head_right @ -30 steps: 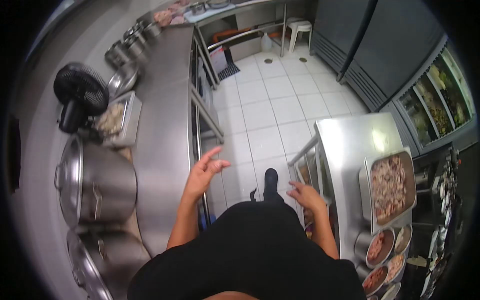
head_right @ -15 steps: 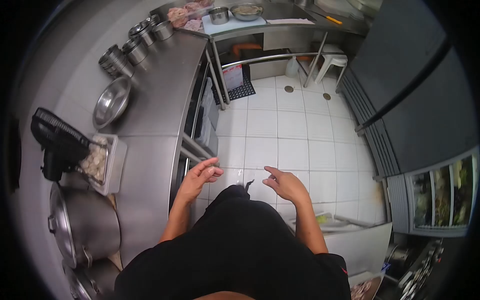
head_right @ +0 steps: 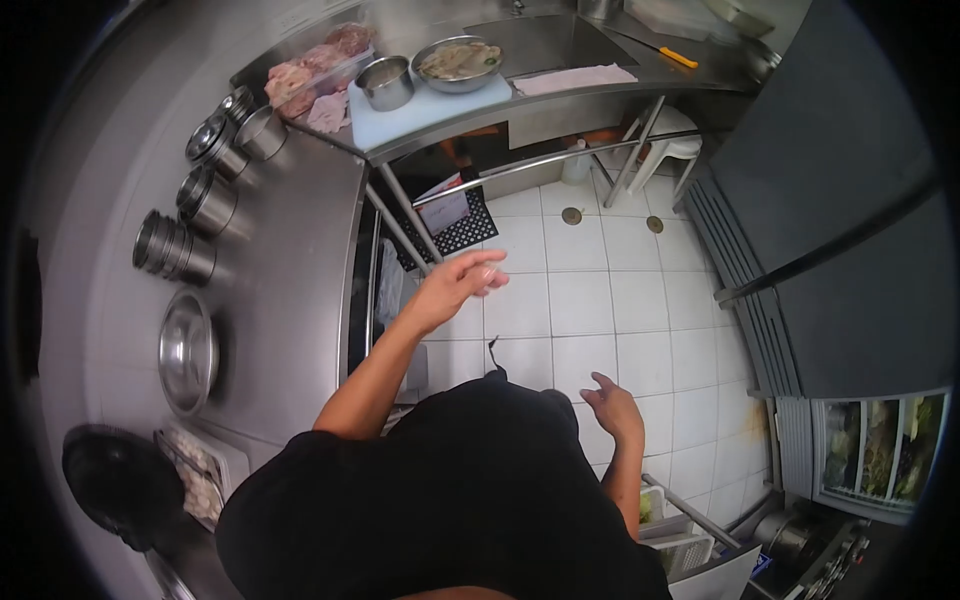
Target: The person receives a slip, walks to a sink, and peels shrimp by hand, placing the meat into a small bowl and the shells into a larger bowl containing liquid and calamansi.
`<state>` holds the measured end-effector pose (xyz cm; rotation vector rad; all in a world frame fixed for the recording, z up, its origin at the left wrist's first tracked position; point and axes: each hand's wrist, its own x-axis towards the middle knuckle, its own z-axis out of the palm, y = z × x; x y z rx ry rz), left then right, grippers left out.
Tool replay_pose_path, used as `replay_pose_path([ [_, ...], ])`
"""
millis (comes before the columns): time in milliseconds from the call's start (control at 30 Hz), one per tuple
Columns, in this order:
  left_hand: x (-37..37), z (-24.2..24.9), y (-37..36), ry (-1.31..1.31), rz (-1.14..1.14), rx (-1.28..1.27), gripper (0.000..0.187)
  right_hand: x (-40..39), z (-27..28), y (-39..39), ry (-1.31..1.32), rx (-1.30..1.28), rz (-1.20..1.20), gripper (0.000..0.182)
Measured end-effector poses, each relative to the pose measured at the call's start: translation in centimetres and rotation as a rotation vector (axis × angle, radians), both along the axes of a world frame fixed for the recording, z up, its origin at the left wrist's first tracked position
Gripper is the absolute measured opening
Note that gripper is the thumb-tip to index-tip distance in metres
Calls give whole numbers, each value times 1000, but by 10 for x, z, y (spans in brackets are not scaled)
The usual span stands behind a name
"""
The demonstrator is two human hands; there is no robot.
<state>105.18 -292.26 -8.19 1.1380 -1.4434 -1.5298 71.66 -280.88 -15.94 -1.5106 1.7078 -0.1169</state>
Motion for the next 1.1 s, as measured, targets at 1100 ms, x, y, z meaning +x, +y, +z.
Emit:
replay_pose_path([
  [1100, 125, -3, -565, -1486, 431, -254, 38, 148, 108, -659, -369, -413, 666, 44],
])
